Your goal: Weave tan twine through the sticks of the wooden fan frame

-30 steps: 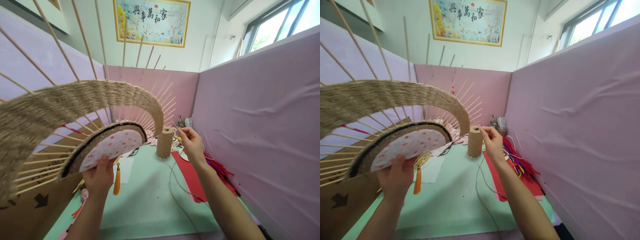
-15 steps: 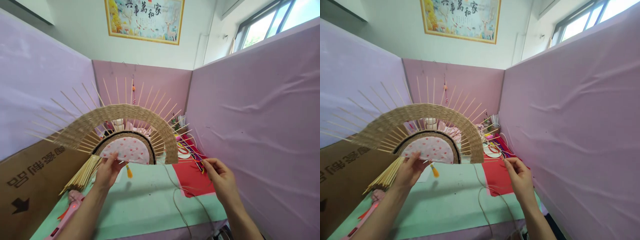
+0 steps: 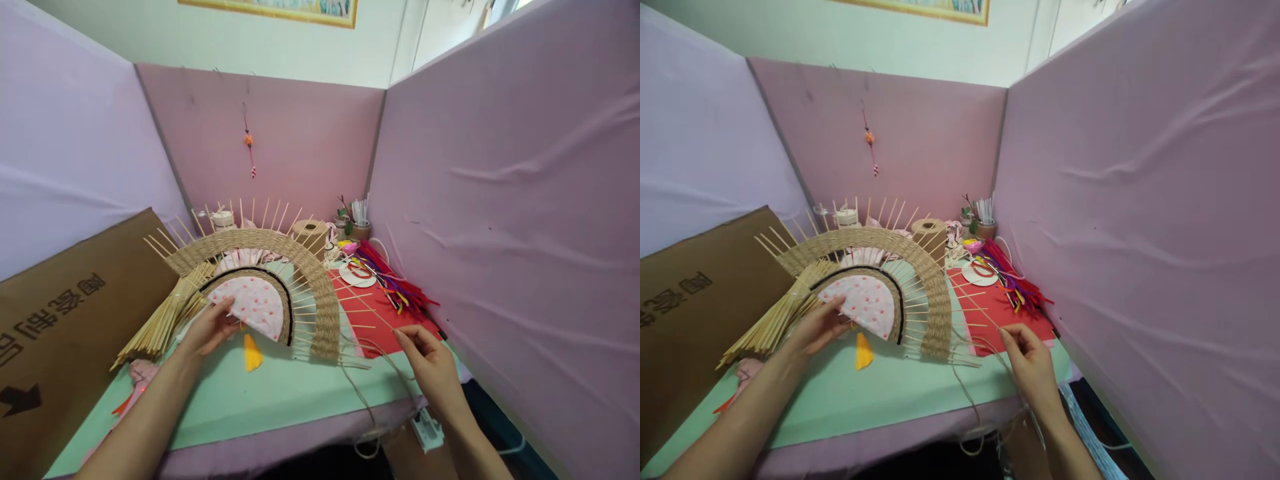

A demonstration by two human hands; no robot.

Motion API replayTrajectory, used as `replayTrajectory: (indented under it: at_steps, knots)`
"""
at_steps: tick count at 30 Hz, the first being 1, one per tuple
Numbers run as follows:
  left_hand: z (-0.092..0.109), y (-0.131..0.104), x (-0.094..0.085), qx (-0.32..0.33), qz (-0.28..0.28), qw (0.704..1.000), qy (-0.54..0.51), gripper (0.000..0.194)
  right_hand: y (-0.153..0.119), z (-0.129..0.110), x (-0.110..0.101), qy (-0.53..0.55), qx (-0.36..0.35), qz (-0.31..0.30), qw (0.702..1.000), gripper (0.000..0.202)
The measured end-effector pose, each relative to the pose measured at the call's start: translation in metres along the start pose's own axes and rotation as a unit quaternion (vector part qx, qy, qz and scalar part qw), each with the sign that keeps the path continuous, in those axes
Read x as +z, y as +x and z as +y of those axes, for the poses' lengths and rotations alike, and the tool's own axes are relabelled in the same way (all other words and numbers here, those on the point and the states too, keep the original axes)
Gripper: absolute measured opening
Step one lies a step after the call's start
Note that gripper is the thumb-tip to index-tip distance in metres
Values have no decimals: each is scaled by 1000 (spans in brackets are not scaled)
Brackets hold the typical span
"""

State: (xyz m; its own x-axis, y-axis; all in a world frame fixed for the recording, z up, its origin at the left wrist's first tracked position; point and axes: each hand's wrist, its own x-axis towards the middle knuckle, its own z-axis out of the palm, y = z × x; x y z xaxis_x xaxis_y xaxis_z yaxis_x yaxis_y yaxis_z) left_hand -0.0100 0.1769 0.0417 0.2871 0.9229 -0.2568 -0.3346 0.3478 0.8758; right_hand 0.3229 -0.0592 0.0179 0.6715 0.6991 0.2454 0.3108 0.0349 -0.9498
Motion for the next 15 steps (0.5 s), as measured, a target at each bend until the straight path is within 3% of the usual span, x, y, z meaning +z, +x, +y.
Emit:
replayTrajectory:
  at_steps: [5, 11, 15]
  knots:
    - [2, 12, -4, -36, 19, 999, 10, 15, -5, -2, -2, -33, 0, -19, 999, 35]
    - [-11, 18, -8, -19, 78, 996, 30, 11, -14, -1, -2, -46, 10, -25, 999, 36]
    - [-25, 23, -11, 27, 128, 985, 113, 9, -20, 3, -3, -50, 20, -33, 998, 36]
